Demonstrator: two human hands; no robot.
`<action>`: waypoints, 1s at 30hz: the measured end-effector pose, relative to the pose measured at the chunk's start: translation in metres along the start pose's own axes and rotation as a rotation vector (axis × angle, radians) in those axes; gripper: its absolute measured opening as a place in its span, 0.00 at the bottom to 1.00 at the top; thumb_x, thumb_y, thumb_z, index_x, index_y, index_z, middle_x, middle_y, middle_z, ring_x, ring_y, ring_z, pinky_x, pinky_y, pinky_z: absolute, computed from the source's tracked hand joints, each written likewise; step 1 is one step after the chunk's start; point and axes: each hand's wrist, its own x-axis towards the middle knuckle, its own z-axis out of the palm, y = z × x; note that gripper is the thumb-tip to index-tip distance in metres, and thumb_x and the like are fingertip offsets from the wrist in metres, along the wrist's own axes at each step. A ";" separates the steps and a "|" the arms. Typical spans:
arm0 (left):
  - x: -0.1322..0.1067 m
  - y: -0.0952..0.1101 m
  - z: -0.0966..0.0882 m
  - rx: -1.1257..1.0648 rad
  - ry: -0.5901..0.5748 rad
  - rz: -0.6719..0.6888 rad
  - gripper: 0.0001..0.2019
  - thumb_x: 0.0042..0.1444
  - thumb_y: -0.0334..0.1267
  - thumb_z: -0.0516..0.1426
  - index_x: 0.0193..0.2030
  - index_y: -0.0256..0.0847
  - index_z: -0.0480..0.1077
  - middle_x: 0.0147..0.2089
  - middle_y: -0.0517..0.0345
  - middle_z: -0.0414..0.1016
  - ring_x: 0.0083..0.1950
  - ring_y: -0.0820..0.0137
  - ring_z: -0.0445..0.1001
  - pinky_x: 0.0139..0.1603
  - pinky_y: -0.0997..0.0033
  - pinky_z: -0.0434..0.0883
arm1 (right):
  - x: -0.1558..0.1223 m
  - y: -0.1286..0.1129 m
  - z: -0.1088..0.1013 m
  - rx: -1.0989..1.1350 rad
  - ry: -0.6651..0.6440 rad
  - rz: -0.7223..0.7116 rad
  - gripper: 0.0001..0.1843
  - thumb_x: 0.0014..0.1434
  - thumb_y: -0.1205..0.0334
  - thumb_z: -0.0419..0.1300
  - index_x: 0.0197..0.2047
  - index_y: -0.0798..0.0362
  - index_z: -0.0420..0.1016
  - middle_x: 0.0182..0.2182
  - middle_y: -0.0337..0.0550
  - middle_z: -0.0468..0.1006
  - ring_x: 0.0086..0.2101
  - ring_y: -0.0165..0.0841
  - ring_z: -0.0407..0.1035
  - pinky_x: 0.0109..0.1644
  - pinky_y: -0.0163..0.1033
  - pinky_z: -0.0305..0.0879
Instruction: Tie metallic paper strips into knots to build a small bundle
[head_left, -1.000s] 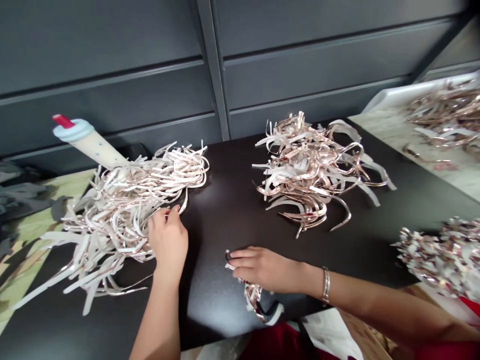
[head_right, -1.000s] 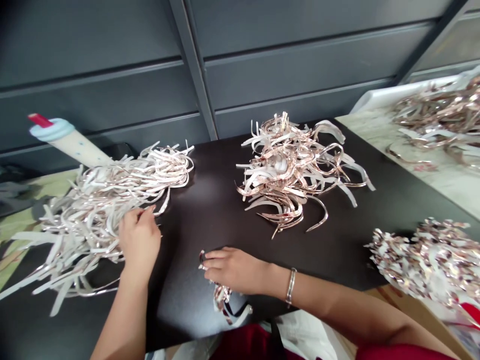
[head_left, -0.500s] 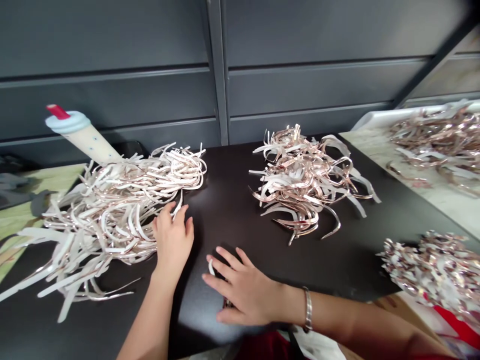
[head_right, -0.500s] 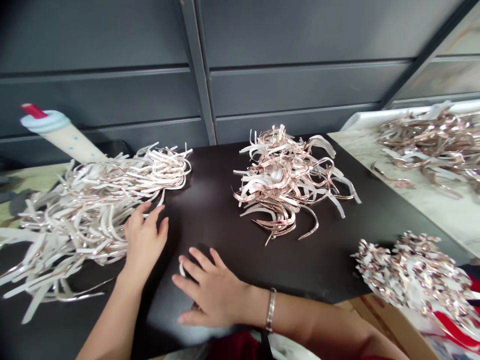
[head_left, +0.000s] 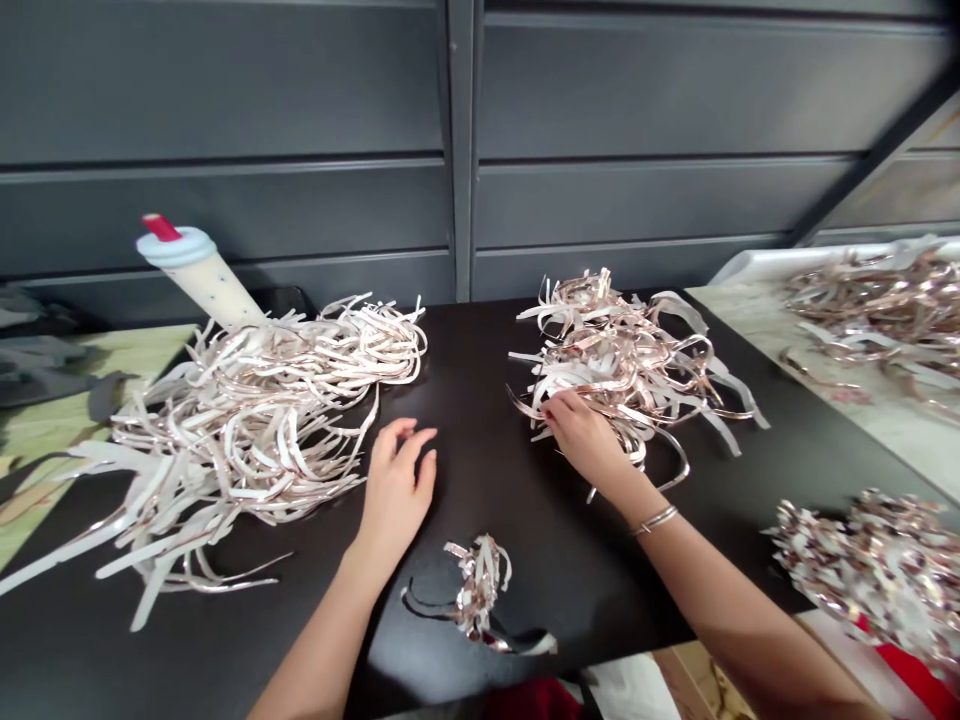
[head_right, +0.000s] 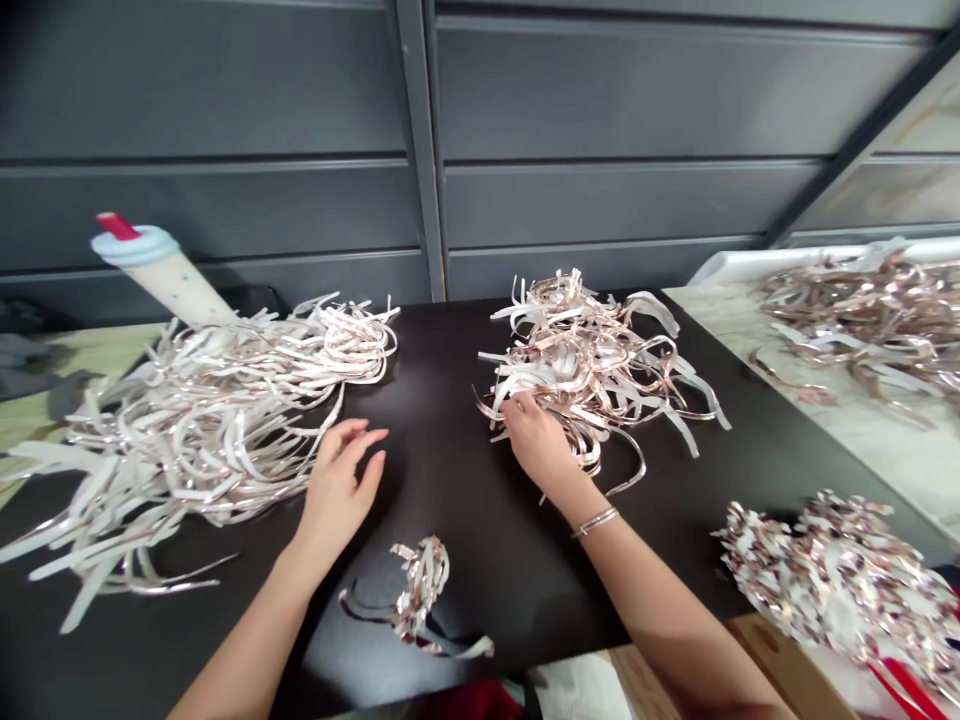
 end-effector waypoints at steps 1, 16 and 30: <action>-0.001 0.003 0.002 -0.092 -0.044 -0.032 0.12 0.58 0.34 0.51 0.46 0.38 0.72 0.49 0.47 0.67 0.49 0.64 0.70 0.51 0.61 0.69 | -0.001 -0.002 0.000 -0.009 -0.041 -0.012 0.10 0.62 0.71 0.50 0.39 0.57 0.73 0.39 0.49 0.73 0.35 0.35 0.70 0.35 0.35 0.64; -0.006 0.026 0.009 -0.853 -0.530 -0.519 0.14 0.52 0.42 0.59 0.42 0.37 0.76 0.27 0.57 0.72 0.25 0.74 0.66 0.27 0.76 0.63 | -0.035 -0.053 0.006 0.217 0.137 -0.351 0.14 0.66 0.63 0.50 0.34 0.54 0.75 0.28 0.43 0.75 0.30 0.31 0.67 0.35 0.36 0.57; 0.000 0.022 0.004 -1.213 -0.323 -0.815 0.18 0.49 0.49 0.61 0.23 0.35 0.65 0.16 0.66 0.56 0.18 0.81 0.54 0.19 0.80 0.50 | -0.031 -0.040 0.023 0.072 -0.079 -0.277 0.13 0.59 0.75 0.52 0.41 0.54 0.75 0.36 0.46 0.76 0.35 0.35 0.66 0.38 0.38 0.59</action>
